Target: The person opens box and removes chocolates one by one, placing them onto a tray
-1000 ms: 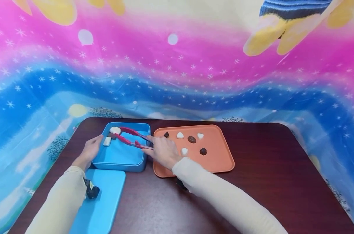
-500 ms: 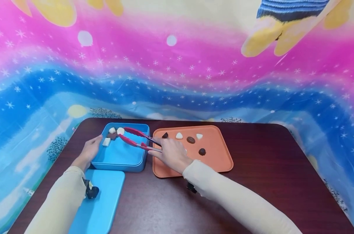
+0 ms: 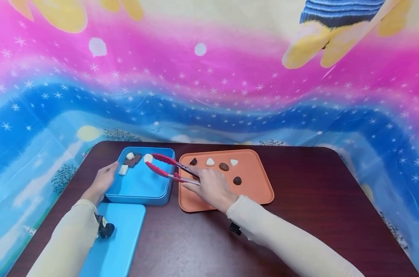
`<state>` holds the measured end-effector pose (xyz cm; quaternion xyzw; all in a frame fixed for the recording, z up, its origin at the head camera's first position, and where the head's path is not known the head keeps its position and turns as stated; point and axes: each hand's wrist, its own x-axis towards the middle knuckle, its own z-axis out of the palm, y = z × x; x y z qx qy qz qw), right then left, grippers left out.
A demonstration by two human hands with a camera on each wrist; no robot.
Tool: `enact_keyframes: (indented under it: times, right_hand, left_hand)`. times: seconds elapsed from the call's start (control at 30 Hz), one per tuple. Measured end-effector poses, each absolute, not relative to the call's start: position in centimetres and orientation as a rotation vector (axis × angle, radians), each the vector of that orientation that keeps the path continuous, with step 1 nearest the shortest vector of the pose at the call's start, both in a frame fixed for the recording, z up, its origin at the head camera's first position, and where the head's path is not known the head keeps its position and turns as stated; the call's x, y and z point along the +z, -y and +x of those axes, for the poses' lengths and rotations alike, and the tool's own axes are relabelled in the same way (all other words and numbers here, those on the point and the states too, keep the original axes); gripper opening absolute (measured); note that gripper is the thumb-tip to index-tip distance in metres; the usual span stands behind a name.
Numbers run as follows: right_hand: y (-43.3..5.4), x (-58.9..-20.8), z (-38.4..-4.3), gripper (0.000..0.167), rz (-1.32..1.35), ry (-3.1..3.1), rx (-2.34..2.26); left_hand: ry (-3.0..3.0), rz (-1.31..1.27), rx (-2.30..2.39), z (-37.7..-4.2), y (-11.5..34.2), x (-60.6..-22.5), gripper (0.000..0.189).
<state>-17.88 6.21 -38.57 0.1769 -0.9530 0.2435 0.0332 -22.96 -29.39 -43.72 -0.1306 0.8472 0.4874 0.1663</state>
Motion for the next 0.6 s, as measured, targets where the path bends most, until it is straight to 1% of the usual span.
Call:
enact_keyframes:
  times: [0.37,0.6]
  right_hand:
    - [-8.3,-38.7,-16.8,0.055,0.514,2.927,0.720]
    - [-9.6,-38.9,-16.4,0.049,0.499,2.921,0.711]
  left_hand:
    - [-2.410,-0.388,1.381,-23.0,29.6,-43.9,0.082]
    - [-2.409,-0.381,1.390,-23.1,29.7,-44.2,0.081]
